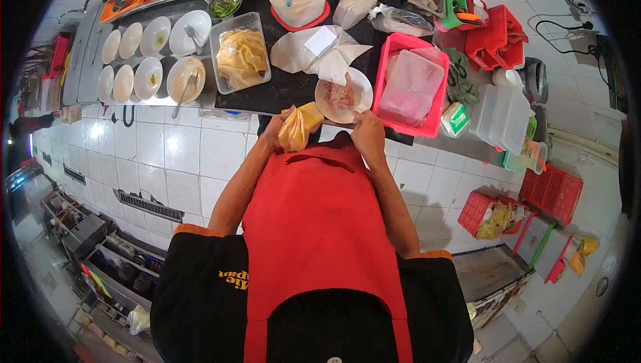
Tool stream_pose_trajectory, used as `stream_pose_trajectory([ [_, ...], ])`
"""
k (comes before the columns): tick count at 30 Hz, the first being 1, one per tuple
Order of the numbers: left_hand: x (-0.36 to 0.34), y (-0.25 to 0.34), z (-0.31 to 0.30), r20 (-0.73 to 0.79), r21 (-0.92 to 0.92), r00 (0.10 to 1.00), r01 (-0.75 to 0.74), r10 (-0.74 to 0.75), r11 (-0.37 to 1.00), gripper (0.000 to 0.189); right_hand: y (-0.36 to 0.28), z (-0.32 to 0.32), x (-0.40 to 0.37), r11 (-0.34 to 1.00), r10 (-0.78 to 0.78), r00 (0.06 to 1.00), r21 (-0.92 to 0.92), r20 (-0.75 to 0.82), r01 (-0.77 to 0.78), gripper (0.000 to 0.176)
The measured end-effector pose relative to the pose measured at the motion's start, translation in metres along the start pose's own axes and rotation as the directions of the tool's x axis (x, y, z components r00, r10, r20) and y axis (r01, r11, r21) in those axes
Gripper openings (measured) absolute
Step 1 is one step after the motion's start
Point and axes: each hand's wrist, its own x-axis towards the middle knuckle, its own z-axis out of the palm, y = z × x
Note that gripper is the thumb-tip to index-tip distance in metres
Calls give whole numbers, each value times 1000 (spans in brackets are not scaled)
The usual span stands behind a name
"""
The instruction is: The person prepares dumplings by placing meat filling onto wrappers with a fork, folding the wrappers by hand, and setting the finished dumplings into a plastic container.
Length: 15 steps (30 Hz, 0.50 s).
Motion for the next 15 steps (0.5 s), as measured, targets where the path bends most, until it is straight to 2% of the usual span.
stream_pose_trajectory([
  [2,-1,-1,4,10,-24,1000,18,-18,1000,51,-6,6,3,973,46,997,-224,-69,-61,28],
  [6,2,1,-2,-1,-18,1000,19,-19,1000,53,-3,13,-1,967,-24,999,-255,-33,15,32],
  [8,-3,2,-2,-6,-11,1000,12,-13,1000,53,17,10,-1,998,-63,997,31,41,62,31],
  [9,-6,3,1,10,-9,1000,-1,1,1000,53,17,1,0,997,-68,997,35,41,67,31],
  [11,-15,7,10,19,-3,1000,-23,23,1000,54,12,-19,-1,899,-141,984,431,111,80,28],
  [12,-19,9,21,22,1,999,-35,35,999,54,2,-33,-2,874,-145,974,484,175,43,26],
  [13,-24,9,31,24,5,999,-46,46,999,54,-8,-37,-2,869,-152,973,492,176,47,26],
  [15,-31,9,61,60,18,996,-74,73,997,53,-21,-44,-3,750,-206,972,656,110,85,27],
])
